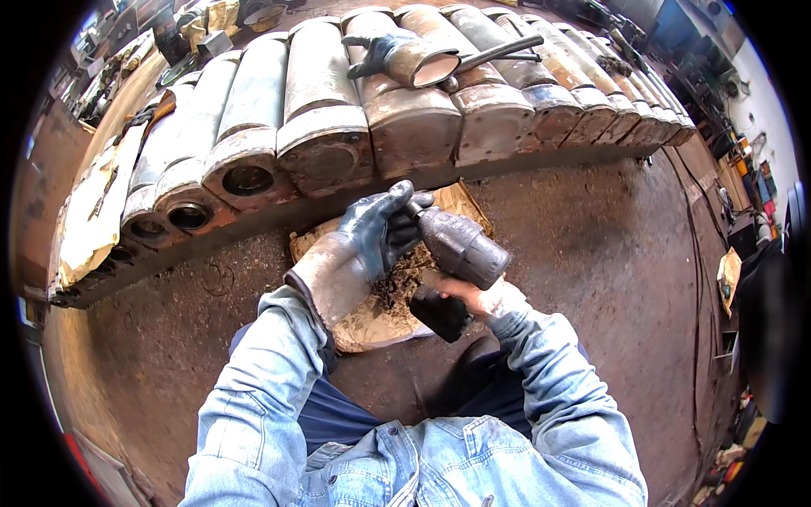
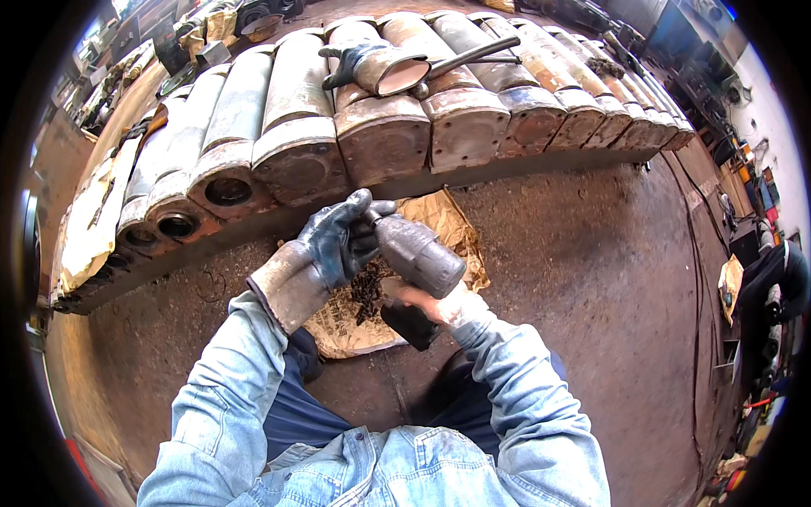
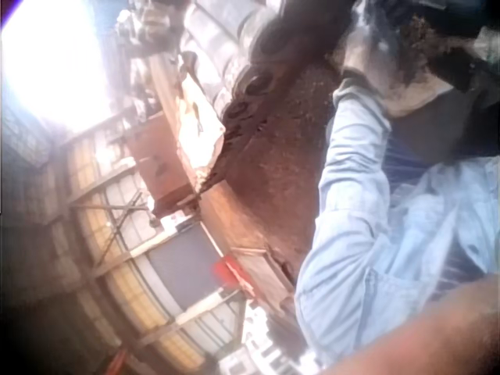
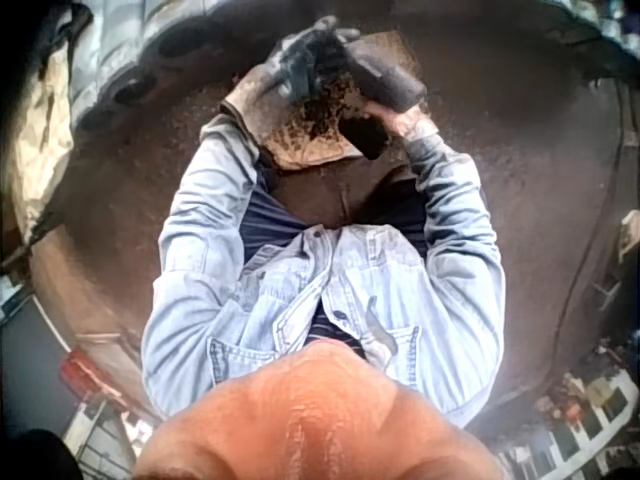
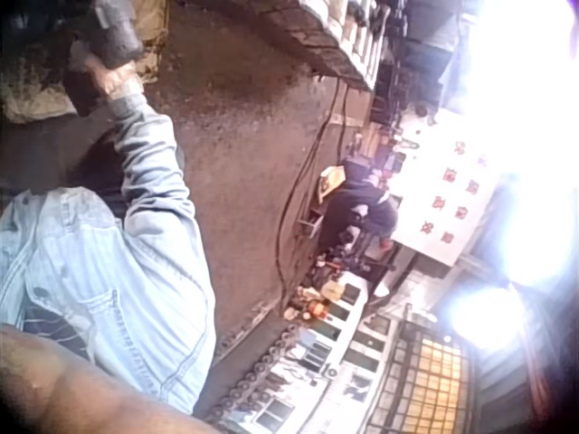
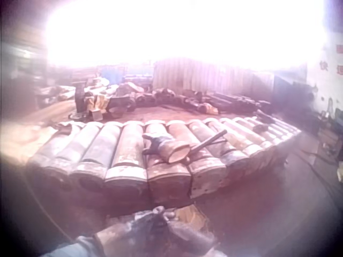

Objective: The person uses a cordless drill to create holes in a row of cylindrical metal objects arranged on a workbench. The person holds the drill with both hands, positions it against the metal surface, and drills multiple holes sequentially. A paper bag is placed underneath to catch the metal shavings.

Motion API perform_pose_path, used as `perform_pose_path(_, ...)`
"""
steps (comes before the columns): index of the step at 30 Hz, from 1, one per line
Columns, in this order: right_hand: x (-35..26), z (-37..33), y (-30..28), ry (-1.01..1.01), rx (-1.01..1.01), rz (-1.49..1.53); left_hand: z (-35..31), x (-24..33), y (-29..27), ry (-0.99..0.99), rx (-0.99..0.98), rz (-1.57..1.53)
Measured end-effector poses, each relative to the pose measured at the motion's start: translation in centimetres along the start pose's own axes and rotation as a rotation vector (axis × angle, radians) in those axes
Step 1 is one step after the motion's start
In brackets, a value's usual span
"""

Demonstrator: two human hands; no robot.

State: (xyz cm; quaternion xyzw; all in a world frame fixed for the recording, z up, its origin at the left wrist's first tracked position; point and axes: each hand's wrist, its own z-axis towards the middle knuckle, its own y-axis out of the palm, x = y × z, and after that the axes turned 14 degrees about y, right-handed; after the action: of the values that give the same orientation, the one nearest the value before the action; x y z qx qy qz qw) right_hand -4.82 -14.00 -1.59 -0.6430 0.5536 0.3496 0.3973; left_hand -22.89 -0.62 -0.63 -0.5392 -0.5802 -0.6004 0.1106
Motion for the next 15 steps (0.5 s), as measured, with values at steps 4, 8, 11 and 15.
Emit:
perform_pose_path(4, 0.1, 0.1, -0.2, 0.000, -0.044, -0.023, 0.0, -0.3, -0.3, -0.021, 0.055, -0.183)
perform_pose_path(8, 0.5, 1.1, -0.1, -0.248, -0.069, -0.128, 0.5, -0.4, -0.5, 0.074, 0.116, -0.156)
perform_pose_path(11, 1.0, 1.8, 0.2, -0.336, -0.047, -0.134, 0.6, 0.1, -0.3, 0.159, 0.103, -0.088)
perform_pose_path(15, 1.8, 2.2, 0.6, 0.070, -0.145, 0.170, 0.7, -0.2, -0.1, 0.184, 0.145, -0.168)
